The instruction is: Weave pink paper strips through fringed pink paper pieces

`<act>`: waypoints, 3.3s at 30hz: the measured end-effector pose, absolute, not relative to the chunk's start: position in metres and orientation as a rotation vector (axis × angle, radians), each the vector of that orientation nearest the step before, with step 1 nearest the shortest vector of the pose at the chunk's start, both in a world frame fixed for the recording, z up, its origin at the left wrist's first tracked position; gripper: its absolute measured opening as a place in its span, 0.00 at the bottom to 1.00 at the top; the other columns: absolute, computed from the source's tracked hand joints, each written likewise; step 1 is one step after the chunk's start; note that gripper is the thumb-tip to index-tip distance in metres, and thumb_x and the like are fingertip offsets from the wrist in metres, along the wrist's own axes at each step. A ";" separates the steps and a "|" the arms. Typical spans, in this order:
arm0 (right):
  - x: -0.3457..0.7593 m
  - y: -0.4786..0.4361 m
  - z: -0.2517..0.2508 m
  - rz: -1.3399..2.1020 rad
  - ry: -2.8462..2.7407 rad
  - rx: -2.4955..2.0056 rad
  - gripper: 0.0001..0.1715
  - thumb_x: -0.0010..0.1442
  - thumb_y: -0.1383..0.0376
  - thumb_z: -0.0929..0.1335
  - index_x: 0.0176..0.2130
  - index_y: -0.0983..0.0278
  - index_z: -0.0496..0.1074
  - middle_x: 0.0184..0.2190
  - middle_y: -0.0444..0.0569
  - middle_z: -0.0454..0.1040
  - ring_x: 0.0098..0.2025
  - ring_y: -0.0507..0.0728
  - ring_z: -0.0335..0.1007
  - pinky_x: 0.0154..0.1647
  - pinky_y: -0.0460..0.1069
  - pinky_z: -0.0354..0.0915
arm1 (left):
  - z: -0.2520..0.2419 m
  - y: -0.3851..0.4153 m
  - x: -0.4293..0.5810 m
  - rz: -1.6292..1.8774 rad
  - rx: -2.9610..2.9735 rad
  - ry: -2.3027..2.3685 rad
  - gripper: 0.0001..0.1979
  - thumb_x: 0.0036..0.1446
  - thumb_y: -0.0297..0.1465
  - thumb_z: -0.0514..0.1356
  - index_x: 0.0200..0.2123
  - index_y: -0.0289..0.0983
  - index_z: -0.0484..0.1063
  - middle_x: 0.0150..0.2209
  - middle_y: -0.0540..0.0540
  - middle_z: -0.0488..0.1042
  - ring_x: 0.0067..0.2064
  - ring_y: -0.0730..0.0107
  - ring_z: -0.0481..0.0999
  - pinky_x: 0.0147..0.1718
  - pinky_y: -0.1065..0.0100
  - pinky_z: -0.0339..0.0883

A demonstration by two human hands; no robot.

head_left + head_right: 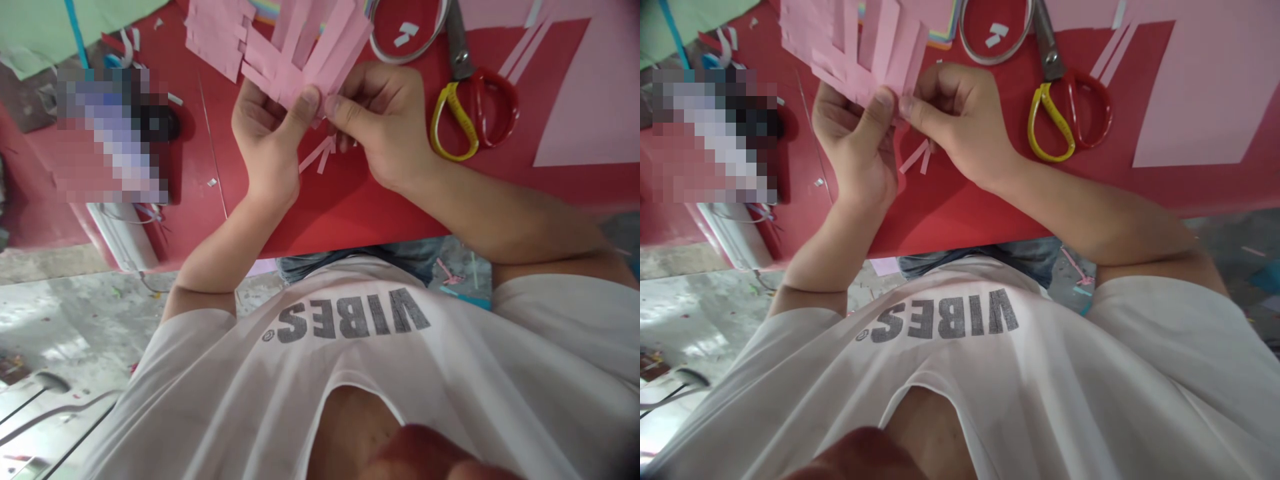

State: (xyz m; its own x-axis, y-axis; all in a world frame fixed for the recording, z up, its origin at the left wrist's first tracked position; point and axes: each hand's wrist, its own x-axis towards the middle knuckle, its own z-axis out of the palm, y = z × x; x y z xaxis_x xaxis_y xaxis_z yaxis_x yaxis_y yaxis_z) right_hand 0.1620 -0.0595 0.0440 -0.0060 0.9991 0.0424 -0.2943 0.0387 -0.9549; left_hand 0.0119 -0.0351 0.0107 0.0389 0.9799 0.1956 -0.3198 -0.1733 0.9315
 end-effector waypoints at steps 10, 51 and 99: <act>0.162 -0.061 0.047 1.307 -1.041 -1.015 0.21 0.59 0.47 0.80 0.27 0.55 0.75 0.24 0.41 0.75 0.22 0.54 0.63 0.24 0.54 0.57 | 0.006 -0.035 0.012 1.428 1.119 0.779 0.17 0.58 0.43 0.76 0.43 0.43 0.77 0.38 0.50 0.76 0.35 0.70 0.71 0.37 0.63 0.67; 0.187 -0.046 0.035 0.789 -1.253 -1.069 0.13 0.68 0.48 0.71 0.36 0.52 0.76 0.31 0.44 0.71 0.32 0.59 0.67 0.35 0.55 0.67 | 0.002 -0.034 0.008 1.384 1.166 0.824 0.19 0.57 0.44 0.75 0.48 0.47 0.77 0.47 0.47 0.80 0.50 0.60 0.78 0.53 0.57 0.74; 0.198 -0.060 0.069 0.845 -1.771 -1.275 0.06 0.67 0.65 0.68 0.38 0.53 0.70 0.40 0.43 0.77 0.41 0.58 0.75 0.44 0.54 0.72 | -0.017 -0.027 0.000 1.167 1.411 0.717 0.20 0.58 0.49 0.73 0.49 0.50 0.77 0.44 0.49 0.77 0.43 0.61 0.71 0.49 0.56 0.71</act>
State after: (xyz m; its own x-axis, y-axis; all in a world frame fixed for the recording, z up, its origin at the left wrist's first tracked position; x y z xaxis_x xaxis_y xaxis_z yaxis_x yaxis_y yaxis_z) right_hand 0.1983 -0.0598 0.0694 -0.1921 0.9587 0.2097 0.4399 0.2751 -0.8549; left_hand -0.0003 -0.0267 -0.0167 0.3281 0.9101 0.2532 -0.1850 -0.2009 0.9620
